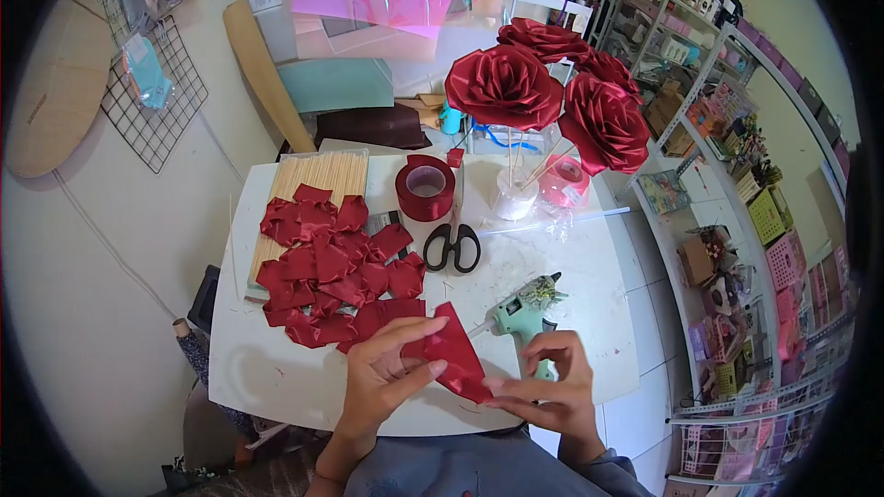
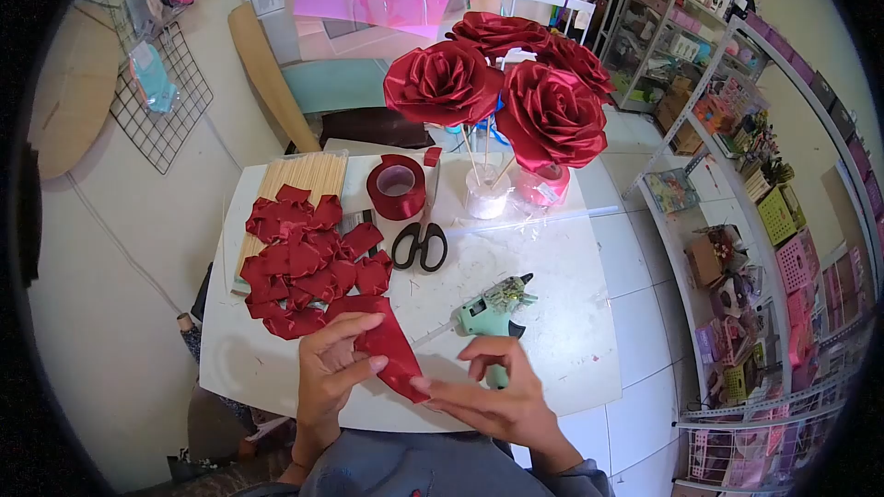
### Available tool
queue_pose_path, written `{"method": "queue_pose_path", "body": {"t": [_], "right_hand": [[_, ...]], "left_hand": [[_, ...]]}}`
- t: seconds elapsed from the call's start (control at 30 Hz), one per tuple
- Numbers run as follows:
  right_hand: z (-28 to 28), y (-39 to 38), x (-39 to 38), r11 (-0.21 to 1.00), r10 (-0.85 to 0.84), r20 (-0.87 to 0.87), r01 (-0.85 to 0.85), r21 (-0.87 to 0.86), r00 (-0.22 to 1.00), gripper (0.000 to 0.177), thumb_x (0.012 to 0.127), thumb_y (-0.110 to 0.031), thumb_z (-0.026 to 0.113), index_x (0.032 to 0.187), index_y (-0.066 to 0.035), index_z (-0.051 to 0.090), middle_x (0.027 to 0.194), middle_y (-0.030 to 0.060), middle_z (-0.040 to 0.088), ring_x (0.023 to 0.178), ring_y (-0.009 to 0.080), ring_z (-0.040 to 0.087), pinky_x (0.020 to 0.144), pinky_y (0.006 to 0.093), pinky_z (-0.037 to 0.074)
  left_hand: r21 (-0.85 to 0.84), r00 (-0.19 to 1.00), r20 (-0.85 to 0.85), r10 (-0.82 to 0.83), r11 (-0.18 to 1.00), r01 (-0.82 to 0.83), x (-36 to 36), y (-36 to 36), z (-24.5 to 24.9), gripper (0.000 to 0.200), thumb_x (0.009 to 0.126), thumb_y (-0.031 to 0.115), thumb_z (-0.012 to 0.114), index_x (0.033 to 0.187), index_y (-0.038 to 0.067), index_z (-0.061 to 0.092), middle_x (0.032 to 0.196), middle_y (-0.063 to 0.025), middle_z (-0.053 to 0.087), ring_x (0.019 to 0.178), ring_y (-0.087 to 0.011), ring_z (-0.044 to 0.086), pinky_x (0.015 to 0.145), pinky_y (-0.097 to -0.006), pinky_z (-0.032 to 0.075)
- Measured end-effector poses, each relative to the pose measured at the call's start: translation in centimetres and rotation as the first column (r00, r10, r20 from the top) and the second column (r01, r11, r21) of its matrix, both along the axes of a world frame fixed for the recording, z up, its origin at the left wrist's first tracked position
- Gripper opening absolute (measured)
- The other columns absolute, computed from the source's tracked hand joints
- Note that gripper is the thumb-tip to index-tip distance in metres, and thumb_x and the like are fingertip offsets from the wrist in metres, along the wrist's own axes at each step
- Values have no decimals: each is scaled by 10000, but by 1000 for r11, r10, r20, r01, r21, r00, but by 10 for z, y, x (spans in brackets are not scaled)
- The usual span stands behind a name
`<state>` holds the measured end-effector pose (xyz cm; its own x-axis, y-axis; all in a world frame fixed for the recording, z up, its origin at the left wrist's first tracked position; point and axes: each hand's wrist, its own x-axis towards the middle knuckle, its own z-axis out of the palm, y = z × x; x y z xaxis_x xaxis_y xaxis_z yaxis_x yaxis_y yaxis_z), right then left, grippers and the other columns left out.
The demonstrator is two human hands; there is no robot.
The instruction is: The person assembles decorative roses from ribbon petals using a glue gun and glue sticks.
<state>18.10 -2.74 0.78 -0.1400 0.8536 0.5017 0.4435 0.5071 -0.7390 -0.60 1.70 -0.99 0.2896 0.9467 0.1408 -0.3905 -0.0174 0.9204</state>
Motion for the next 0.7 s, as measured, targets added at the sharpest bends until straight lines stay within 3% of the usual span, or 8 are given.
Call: {"method": "queue_pose_path", "body": {"t": [0.1, 0.27, 0.4, 0.5, 0.57, 0.63, 0.7], "right_hand": [[-7, 4, -2, 992, 57, 94, -67, 108, 994, 290, 589, -72, 709, 842, -207, 670, 835, 39, 410, 661, 135, 434, 540, 226, 389], [-8, 7, -4, 991, 104, 43, -107, 81, 994, 256, 581, -74, 713, 810, -183, 675, 816, 35, 420, 688, 134, 444, 528, 230, 377], [-12, 8, -11, 990, 130, -162, -137, -32, 978, 222, 580, -37, 717, 778, -124, 669, 843, 49, 460, 762, 157, 487, 588, 249, 424], [-21, 10, -13, 972, 139, -339, -194, -133, 930, 193, 591, 2, 709, 761, -68, 649, 858, 75, 500, 825, 174, 523, 662, 268, 462], [-27, 8, -14, 956, 140, -413, -232, -180, 900, 184, 600, 26, 701, 759, -38, 633, 868, 91, 520, 850, 180, 539, 702, 276, 475], [-30, 4, -17, 907, 62, -658, -318, -277, 750, 255, 616, 70, 680, 823, 2, 547, 892, 130, 543, 844, 176, 560, 734, 282, 481], [-30, 5, -20, 902, 31, -704, -323, -286, 710, 304, 623, 83, 670, 857, -3, 495, 888, 135, 550, 825, 169, 567, 736, 279, 481]], "left_hand": [[14, 998, -28, -64, 998, 64, 1, 0, 2, 378, 705, -130, 533, 1071, -43, 494, 1094, -125, 447, 967, -136, 479, 763, -242, 481], [39, 991, -99, -92, 995, 96, 2, -1, 5, 368, 703, -123, 541, 1057, -24, 520, 1054, -118, 482, 913, -127, 504, 705, -217, 490], [179, 981, -194, -25, 982, 60, 3, -1, 0, 361, 687, -108, 563, 1032, -1, 551, 996, -110, 526, 877, -123, 514, 668, -207, 486], [283, 966, -258, 15, 957, 61, 3, -1, 2, 337, 644, -141, 583, 969, -59, 557, 962, -150, 494, 845, -157, 535, 691, -221, 488], [321, 971, -218, 96, 947, -21, 5, -2, 1, 350, 650, -88, 594, 985, 14, 587, 929, -103, 567, 826, -164, 533, 658, -217, 469], [352, 962, -246, 115, 936, -22, 5, -1, 0, 350, 645, -81, 600, 980, 18, 591, 919, -101, 571, 825, -177, 535, 672, -235, 461], [383, 953, -273, 134, 924, -20, 5, -1, 1, 349, 639, -75, 606, 975, 21, 595, 909, -100, 574, 824, -191, 537, 687, -253, 452]]}}
